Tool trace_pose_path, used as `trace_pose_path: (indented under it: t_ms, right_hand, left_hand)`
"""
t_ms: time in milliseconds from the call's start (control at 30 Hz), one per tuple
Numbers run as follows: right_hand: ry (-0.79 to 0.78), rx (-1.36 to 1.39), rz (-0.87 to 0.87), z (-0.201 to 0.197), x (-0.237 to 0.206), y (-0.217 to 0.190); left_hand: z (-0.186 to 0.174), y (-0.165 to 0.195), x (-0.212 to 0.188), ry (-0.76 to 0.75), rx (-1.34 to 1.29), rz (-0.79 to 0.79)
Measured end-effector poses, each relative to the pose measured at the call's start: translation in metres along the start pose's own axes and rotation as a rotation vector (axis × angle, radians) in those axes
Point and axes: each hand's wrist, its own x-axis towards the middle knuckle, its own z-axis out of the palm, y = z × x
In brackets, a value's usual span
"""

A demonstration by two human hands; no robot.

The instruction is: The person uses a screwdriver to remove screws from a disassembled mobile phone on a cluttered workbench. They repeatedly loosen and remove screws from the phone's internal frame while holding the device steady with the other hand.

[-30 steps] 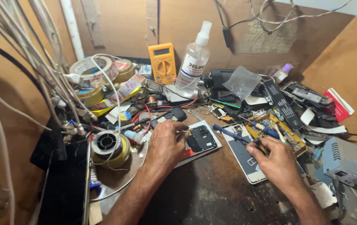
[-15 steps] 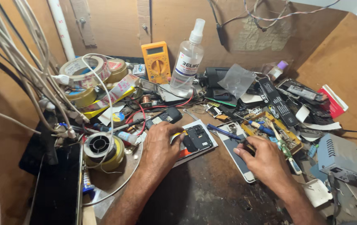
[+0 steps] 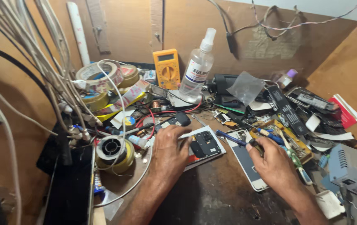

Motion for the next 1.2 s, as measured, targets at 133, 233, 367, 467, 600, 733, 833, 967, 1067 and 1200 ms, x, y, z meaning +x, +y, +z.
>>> trace_pose_path:
  t_ms: [133, 233, 367, 467, 600, 733, 833, 967, 1067, 1200]
  right_hand:
    - [0.007, 0.111, -0.126, 0.01, 0.004, -0.025]
    - [0.019, 0.183, -0.188, 0.024, 0.007, -0.041]
    - [-0.035, 0.239, -0.106, 0.039, 0.011, -0.049]
    - [0.007, 0.205, -0.206, 0.049, 0.016, -0.051]
    - [-0.02, 0.207, -0.174, 0.057, 0.022, -0.051]
    - [0.024, 0.071, -0.169, 0.062, 0.025, -0.055]
    - [0.048, 0.056, -0.196, 0.063, 0.024, -0.06]
    - [0.059, 0.005, -0.225, 0.062, 0.021, -0.068]
    - [0.044, -0.042, -0.237, 0.061, 0.018, -0.074]
    - [0.049, -0.063, -0.303, 0.058, 0.016, -0.079]
  left_hand:
    - [0.001, 0.003, 0.002, -0.025, -0.146, -0.117]
    - [-0.001, 0.002, 0.0, -0.012, -0.044, -0.004]
    - [-0.006, -0.002, -0.006, -0.124, 0.073, 0.082]
    - [-0.006, -0.005, -0.008, -0.187, 0.107, 0.063]
    - [-0.002, -0.008, -0.008, -0.159, 0.117, 0.078]
    - [0.001, -0.012, -0.011, -0.124, 0.084, 0.092]
    - [0.002, -0.015, -0.013, -0.111, 0.08, 0.102]
    - [0.002, -0.016, -0.013, -0.117, 0.07, 0.086]
    - [0.002, -0.017, -0.014, -0.114, 0.069, 0.086]
    - [0.002, -0.019, -0.014, -0.108, 0.056, 0.079]
